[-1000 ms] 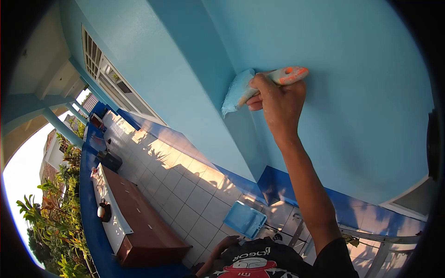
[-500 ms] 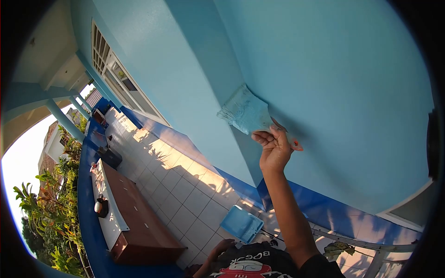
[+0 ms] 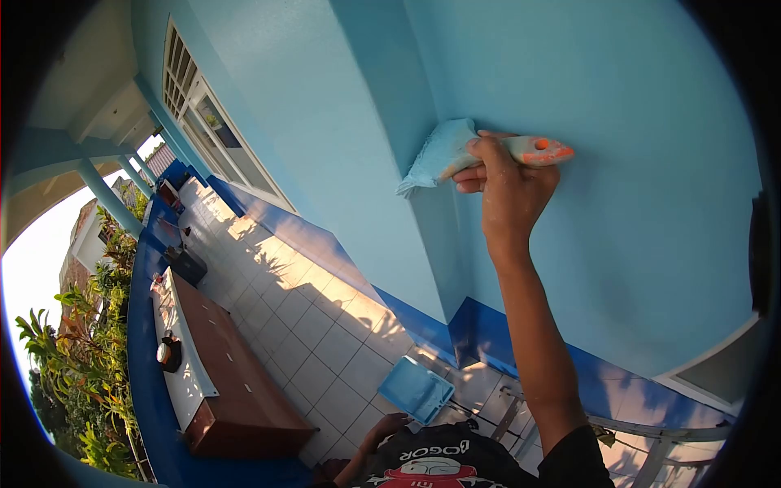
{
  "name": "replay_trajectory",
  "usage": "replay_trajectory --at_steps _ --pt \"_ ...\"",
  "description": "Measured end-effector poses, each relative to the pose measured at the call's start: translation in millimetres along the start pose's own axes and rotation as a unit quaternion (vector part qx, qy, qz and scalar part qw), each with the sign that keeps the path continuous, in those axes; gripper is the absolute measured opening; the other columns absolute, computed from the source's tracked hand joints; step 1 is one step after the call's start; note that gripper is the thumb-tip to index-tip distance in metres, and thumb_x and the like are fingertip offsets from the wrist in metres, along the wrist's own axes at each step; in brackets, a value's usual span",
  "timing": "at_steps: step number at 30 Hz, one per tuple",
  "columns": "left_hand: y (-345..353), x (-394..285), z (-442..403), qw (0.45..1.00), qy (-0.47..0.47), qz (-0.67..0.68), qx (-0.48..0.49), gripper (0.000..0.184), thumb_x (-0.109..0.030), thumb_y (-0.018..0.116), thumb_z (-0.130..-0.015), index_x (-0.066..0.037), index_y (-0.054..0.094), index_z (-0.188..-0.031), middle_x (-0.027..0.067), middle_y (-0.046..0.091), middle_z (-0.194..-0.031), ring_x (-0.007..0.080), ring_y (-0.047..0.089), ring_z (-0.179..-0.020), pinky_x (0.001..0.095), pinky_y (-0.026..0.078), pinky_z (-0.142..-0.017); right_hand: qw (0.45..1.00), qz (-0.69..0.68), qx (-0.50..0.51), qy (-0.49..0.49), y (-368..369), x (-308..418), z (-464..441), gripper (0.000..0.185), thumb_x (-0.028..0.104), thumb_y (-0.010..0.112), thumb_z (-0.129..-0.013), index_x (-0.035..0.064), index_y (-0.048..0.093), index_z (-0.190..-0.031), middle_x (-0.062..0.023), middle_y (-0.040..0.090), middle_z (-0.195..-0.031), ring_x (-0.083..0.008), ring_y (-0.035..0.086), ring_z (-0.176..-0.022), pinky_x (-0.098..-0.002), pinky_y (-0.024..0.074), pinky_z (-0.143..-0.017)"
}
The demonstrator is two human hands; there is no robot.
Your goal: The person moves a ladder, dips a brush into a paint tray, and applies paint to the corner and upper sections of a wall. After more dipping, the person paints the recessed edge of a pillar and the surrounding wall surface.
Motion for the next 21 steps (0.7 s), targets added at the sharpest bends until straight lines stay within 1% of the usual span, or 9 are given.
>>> replay_trajectory --at_steps 3,5,6,9,14,15,17,19,21 --pt "-7.5 -19.4 7.0 0.999 0.024 0.02 0.015 0.06 -0.05 0.061 -0.094 -0.002 0.061 -0.131 0.0198 0.063 -0.131 0.0324 0.06 -0.12 0.0389 0.047 -0.101 0.997 -0.057 0.02 -0.049 28.0 33.5 -30.3 0.017 0.005 0.064 -0.078 -0.0119 0.062 -0.083 -0.0141 0.065 -0.068 -0.0205 0.063 -0.046 -0.0296 0.0556 -0.046" --pt "-26.5 -60.2 29.5 0.984 -0.088 0.154 0.013 0.06 -0.047 0.061 -0.096 -0.002 0.058 -0.136 0.0186 0.062 -0.134 0.0296 0.06 -0.121 0.0379 0.047 -0.1 0.979 -0.194 0.02 -0.057 25.0 33.8 -41.4 0.03 0.014 0.064 -0.082 -0.012 0.065 -0.098 -0.0173 0.068 -0.075 -0.0252 0.068 -0.058 -0.032 0.0592 -0.061" --pt "-39.9 -81.4 28.7 0.993 -0.023 0.119 -0.015 0.059 -0.045 0.06 -0.097 -0.003 0.054 -0.139 0.017 0.06 -0.137 0.0278 0.059 -0.122 0.0372 0.046 -0.101 0.976 -0.215 0.011 -0.018 9.0 -6.9 -27.5 0.034 0.017 0.062 -0.086 -0.0116 0.064 -0.104 -0.0176 0.069 -0.083 -0.0254 0.07 -0.068 -0.0339 0.0603 -0.067" --pt "-77.4 -145.8 51.1 0.989 0.057 0.128 -0.036 0.055 -0.04 0.06 -0.099 -0.003 0.055 -0.139 0.0172 0.057 -0.141 0.0277 0.057 -0.125 0.0372 0.044 -0.104 0.961 -0.244 -0.04 0.125 -36.1 -102.9 36.5 0.034 0.017 0.059 -0.089 -0.0102 0.063 -0.108 -0.0176 0.07 -0.087 -0.0255 0.071 -0.071 -0.035 0.0617 -0.068" --pt "-124.9 -183.7 67.7 0.978 0.109 0.161 -0.073 0.053 -0.036 0.061 -0.099 -0.002 0.054 -0.14 0.0179 0.056 -0.142 0.0283 0.055 -0.128 0.0374 0.043 -0.107 0.958 -0.111 -0.157 0.212 -144.0 -173.1 127.2 0.029 0.014 0.061 -0.084 -0.0094 0.064 -0.1 -0.0168 0.07 -0.08 -0.0256 0.071 -0.062 -0.0356 0.0623 -0.06" --pt "-132.7 -187.6 69.7 0.978 0.113 0.159 -0.077 0.053 -0.035 0.061 -0.099 -0.001 0.054 -0.14 0.0181 0.055 -0.142 0.0286 0.054 -0.129 0.0373 0.043 -0.107 0.959 -0.088 -0.193 0.19 -151.9 -162.6 127.2 0.027 0.005 0.062 -0.078 -0.0162 0.063 -0.096 -0.0191 0.068 -0.075 -0.0268 0.069 -0.054 -0.0335 0.0614 -0.05" --pt "-139.9 -189.1 70.3 0.976 0.124 0.159 -0.086 0.054 -0.035 0.061 -0.1 -0.001 0.053 -0.14 0.0177 0.055 -0.142 0.0284 0.055 -0.128 0.037 0.046 -0.104 0.971 -0.015 -0.181 0.153 -148.8 -132.9 113.7 0.024 0.001 0.064 -0.078 -0.0152 0.063 -0.095 -0.0176 0.068 -0.075 -0.0247 0.069 -0.052 -0.0324 0.0609 -0.048" --pt "-140.7 -191.1 71.3 0.979 0.097 0.162 -0.074 0.055 -0.037 0.061 -0.099 -0.001 0.053 -0.141 0.0167 0.056 -0.141 0.028 0.056 -0.126 0.0377 0.048 -0.1 0.983 0.012 -0.114 0.14 -110.0 -97.7 86.0 0.02 0.0 0.065 -0.078 -0.0129 0.064 -0.092 -0.0159 0.068 -0.073 -0.0215 0.067 -0.05 -0.0301 0.059 -0.046" --pt "-136.5 -192.3 67.8 0.979 0.096 0.168 -0.061 0.058 -0.038 0.061 -0.099 -0.002 0.05 -0.142 0.0172 0.055 -0.141 0.0282 0.055 -0.126 0.0394 0.048 -0.101 0.996 0.027 -0.052 0.07 -58.4 -61.3 54.4 0.016 0.0 0.066 -0.078 -0.0114 0.065 -0.089 -0.0148 0.067 -0.07 -0.0195 0.065 -0.047 -0.0288 0.0569 -0.045"
Point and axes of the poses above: each hand's wrist, its own z-axis away from the middle knuckle, its own y-axis out of the palm, x = y × z, the point moved 5 cm from there along -z, towards the middle knuckle
